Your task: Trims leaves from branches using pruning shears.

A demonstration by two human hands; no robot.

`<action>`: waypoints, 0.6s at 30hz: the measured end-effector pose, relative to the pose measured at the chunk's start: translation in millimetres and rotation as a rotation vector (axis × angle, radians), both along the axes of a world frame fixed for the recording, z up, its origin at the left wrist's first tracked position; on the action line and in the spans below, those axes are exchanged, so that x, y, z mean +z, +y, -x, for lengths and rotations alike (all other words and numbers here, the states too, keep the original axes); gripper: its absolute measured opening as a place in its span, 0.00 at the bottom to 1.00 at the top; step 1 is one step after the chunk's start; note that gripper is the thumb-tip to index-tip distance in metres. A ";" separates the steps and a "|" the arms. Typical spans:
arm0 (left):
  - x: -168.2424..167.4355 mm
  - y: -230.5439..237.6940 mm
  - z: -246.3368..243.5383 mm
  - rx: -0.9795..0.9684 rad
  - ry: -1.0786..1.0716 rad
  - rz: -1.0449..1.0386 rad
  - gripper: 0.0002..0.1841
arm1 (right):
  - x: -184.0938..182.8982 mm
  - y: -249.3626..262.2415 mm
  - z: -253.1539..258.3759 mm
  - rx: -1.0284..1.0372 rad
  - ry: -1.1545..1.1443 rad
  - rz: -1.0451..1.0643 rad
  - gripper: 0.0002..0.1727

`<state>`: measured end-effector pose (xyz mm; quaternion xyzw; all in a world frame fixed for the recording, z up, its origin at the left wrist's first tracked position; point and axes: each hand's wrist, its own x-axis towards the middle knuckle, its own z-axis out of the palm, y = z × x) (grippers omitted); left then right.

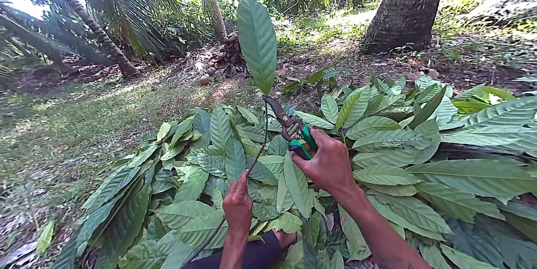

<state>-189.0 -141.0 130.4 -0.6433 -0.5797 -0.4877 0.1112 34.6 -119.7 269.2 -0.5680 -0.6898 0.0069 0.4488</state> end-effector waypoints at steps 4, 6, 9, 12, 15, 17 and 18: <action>-0.8 6.7 8.1 -0.095 -0.098 0.081 0.17 | 5.4 1.6 -10.5 0.115 0.149 0.223 0.28; 19.1 13.2 18.6 -0.106 -0.223 0.130 0.15 | 0.9 6.0 -26.3 0.195 0.199 0.397 0.33; 72.1 24.5 61.4 0.022 -0.496 0.108 0.15 | -31.5 4.7 -43.3 0.291 0.164 0.492 0.38; 125.6 12.8 140.9 0.081 -0.737 -0.070 0.18 | -71.6 -2.3 -56.5 0.441 0.183 0.678 0.30; 153.4 -40.5 214.7 0.135 -0.847 -0.232 0.21 | -112.6 -7.1 -56.3 0.418 0.228 0.853 0.27; 144.1 -91.3 262.3 0.260 -0.889 -0.332 0.21 | -133.2 -9.3 -52.3 0.402 0.233 0.917 0.27; 131.7 -120.5 283.8 0.358 -0.917 -0.378 0.21 | -140.9 -10.4 -50.3 0.411 0.234 0.958 0.26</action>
